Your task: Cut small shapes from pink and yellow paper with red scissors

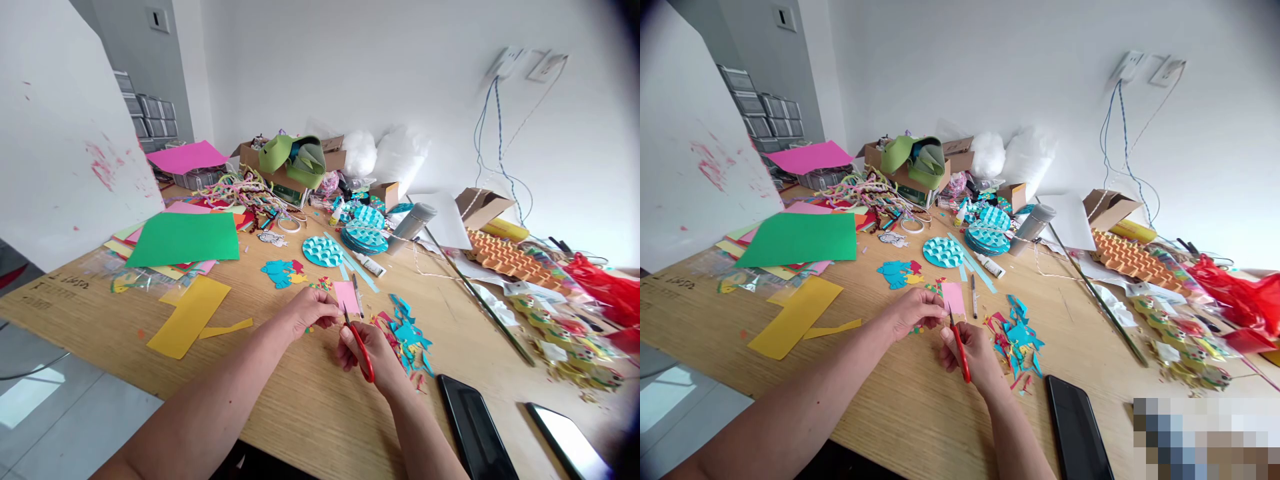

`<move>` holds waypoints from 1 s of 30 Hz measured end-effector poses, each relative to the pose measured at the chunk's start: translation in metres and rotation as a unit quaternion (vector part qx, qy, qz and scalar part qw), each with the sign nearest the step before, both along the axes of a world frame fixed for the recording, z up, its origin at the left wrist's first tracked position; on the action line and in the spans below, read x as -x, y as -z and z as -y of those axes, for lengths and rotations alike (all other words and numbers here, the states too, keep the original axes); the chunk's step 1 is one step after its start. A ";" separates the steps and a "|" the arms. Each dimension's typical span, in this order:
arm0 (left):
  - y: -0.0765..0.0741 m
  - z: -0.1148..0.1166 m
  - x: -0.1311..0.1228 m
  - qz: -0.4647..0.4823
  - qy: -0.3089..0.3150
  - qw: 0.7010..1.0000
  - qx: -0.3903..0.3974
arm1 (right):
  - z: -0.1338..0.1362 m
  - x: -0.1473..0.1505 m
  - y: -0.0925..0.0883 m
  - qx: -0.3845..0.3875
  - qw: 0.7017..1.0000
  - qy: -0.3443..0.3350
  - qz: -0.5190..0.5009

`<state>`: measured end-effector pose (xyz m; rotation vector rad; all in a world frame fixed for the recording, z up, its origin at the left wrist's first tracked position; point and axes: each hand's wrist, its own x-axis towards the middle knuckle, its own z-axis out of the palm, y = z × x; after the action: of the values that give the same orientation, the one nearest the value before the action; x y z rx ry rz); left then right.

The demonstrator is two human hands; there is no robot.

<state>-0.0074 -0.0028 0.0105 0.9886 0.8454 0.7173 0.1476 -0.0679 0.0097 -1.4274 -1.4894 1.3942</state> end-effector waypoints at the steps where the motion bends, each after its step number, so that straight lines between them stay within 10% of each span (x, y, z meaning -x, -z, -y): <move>1: 0.000 0.000 0.000 0.001 0.000 1.000 0.001 | 0.000 0.000 0.000 0.002 1.000 0.001 0.003; 30: 0.001 -0.001 0.000 -0.002 -0.003 1.000 -0.005 | 0.002 -0.001 0.003 0.013 1.000 0.001 0.011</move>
<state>-0.0073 -0.0021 0.0096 0.9975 0.8482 0.7254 0.1489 -0.0698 0.0071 -1.4643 -1.4891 1.4061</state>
